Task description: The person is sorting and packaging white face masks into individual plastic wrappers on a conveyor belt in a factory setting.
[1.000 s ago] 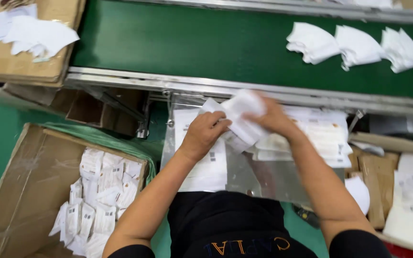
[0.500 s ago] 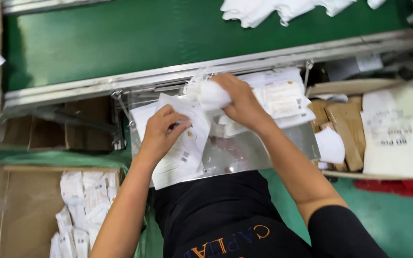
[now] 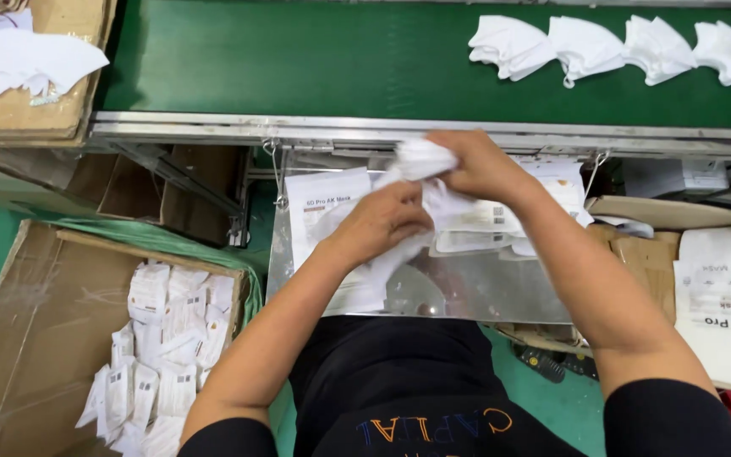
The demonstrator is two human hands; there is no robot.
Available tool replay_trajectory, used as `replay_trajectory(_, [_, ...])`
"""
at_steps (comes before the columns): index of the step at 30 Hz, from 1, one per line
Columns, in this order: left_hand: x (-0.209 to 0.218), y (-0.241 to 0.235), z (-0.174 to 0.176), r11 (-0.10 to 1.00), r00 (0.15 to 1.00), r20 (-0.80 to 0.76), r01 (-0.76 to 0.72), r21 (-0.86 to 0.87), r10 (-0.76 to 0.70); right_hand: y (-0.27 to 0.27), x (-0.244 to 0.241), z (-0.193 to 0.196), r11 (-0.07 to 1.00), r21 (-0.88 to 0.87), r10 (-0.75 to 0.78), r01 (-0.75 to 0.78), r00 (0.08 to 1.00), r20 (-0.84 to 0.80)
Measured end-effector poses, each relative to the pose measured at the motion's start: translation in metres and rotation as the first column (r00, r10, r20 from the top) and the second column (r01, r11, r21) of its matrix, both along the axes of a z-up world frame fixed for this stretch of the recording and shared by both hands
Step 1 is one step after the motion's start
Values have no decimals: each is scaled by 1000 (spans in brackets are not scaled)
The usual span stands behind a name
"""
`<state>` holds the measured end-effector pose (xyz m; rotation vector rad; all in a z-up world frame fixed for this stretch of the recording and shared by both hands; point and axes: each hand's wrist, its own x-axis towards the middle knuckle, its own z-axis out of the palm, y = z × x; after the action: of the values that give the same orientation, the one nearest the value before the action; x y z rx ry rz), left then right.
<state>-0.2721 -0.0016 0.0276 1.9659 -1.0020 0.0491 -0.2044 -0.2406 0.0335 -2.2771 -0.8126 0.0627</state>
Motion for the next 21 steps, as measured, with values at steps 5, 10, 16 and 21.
replay_trajectory(5, [5, 13, -22, 969, 959, 136, -242, -54, 247, 30, -6, 62, 997, -31, 66, -72, 984, -164])
replay_trajectory(10, [-17, 14, -28, 958, 962, 79, -250, -139, 262, 19, 13, 6, 991, 126, 37, 43, 819, -572])
replay_trajectory(16, [8, -5, -40, 983, 962, 203, -174, -54, 181, -31, 12, -54, 980, -104, -177, 170, 982, -63])
replay_trajectory(21, [-3, -16, 42, 938, 900, 282, -286, -197, 333, -36, -40, 17, 943, 330, 274, -31, 636, -721])
